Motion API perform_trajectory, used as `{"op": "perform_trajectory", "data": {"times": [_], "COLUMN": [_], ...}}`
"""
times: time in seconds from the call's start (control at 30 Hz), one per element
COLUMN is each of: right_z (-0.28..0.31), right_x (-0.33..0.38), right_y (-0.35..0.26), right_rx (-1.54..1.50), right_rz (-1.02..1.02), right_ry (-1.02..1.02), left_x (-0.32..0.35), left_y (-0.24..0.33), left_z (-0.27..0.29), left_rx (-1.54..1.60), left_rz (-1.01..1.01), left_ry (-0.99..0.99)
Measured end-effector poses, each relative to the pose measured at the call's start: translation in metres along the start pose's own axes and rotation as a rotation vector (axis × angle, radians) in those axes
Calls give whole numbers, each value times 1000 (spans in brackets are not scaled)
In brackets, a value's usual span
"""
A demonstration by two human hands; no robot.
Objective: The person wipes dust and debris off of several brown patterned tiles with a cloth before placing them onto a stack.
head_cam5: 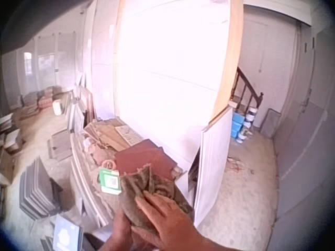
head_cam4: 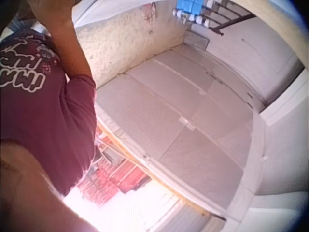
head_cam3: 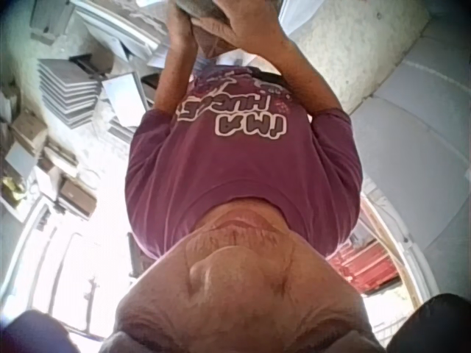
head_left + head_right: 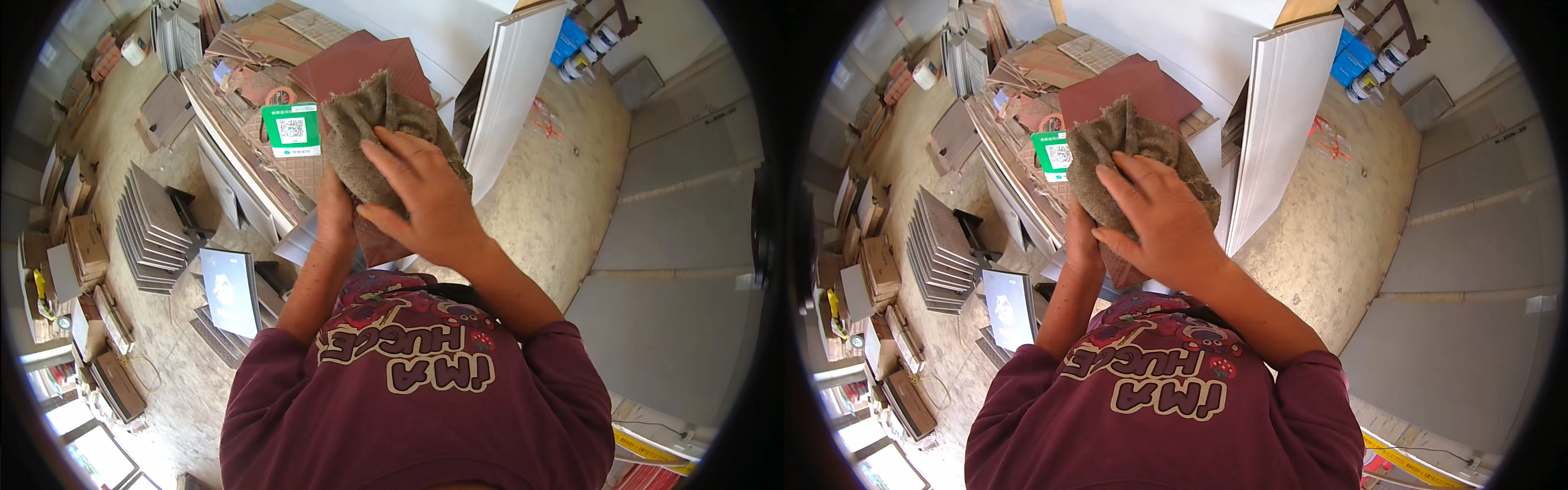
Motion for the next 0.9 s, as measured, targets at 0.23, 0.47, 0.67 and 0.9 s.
{"op": "perform_trajectory", "data": {"times": [0.23, 0.47, 0.67, 0.9], "right_z": [16, -20, -29, -13], "right_x": [9, 25, 38, 39], "right_y": [110, 123, 127, 121], "right_rx": [-808, -1404, -1443, -1405], "right_rz": [-704, -958, -910, -812], "right_ry": [231, 105, 268, 491], "left_x": [-9, -12, -23, -13], "left_y": [15, 17, 28, 91], "left_z": [-3, -4, -3, -35], "left_rx": [35, -119, -285, -920], "left_rz": [135, 183, 171, -558], "left_ry": [-52, -96, -102, -287]}}
Point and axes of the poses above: each hand's wrist, its own x-axis away from the middle knuckle, its own z-axis out of the back of the hand, y = z × x, the point moved 5 cm from there along -x, towards the middle knuckle, and after that the axes turned 3 degrees about -z, right-handed, at the moved point
